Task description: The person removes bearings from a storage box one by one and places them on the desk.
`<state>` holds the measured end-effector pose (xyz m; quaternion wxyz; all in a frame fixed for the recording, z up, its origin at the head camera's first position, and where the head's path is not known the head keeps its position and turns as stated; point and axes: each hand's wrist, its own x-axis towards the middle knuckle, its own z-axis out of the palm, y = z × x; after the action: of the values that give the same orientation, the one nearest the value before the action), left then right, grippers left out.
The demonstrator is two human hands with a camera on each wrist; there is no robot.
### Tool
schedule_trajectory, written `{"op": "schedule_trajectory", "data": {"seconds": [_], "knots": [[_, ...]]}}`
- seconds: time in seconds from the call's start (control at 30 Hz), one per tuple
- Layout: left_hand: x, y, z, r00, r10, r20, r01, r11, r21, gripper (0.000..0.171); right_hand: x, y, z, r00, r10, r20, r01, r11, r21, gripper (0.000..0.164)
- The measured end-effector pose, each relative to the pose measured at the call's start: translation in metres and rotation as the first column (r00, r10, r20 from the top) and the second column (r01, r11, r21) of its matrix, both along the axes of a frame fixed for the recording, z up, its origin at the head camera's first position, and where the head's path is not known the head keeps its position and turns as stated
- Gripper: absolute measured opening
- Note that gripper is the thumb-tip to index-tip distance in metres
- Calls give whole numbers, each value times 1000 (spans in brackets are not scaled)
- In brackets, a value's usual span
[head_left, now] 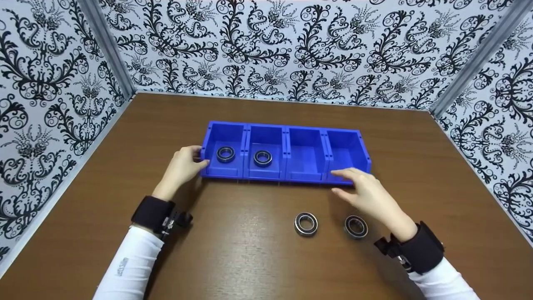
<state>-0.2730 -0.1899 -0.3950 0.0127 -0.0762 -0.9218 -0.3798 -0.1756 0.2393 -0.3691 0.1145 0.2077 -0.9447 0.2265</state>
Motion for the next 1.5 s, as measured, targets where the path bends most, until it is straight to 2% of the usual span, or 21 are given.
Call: {"op": "schedule_trajectory", "data": {"seconds": [0.13,0.37,0.57,1.17,1.5], "knots": [[1,0,1,1000,-2,-6,2,1000,2,48,-3,9,1,999,-48,-3,48,999,-18,40],[2,-1,1,1000,-9,-12,9,1000,9,47,-7,24,6,987,-154,46,156,987,-31,43],[2,0,2,1000,-5,-7,5,1000,5,48,-12,35,8,975,-208,78,211,977,-24,47],[1,0,-1,1000,-1,-9,1,1000,0,48,-23,61,4,952,-285,115,295,951,-92,50],[0,-1,-1,1000,0,-21,0,1000,-14,50,-32,71,-3,927,-321,193,345,933,-100,56]]}}
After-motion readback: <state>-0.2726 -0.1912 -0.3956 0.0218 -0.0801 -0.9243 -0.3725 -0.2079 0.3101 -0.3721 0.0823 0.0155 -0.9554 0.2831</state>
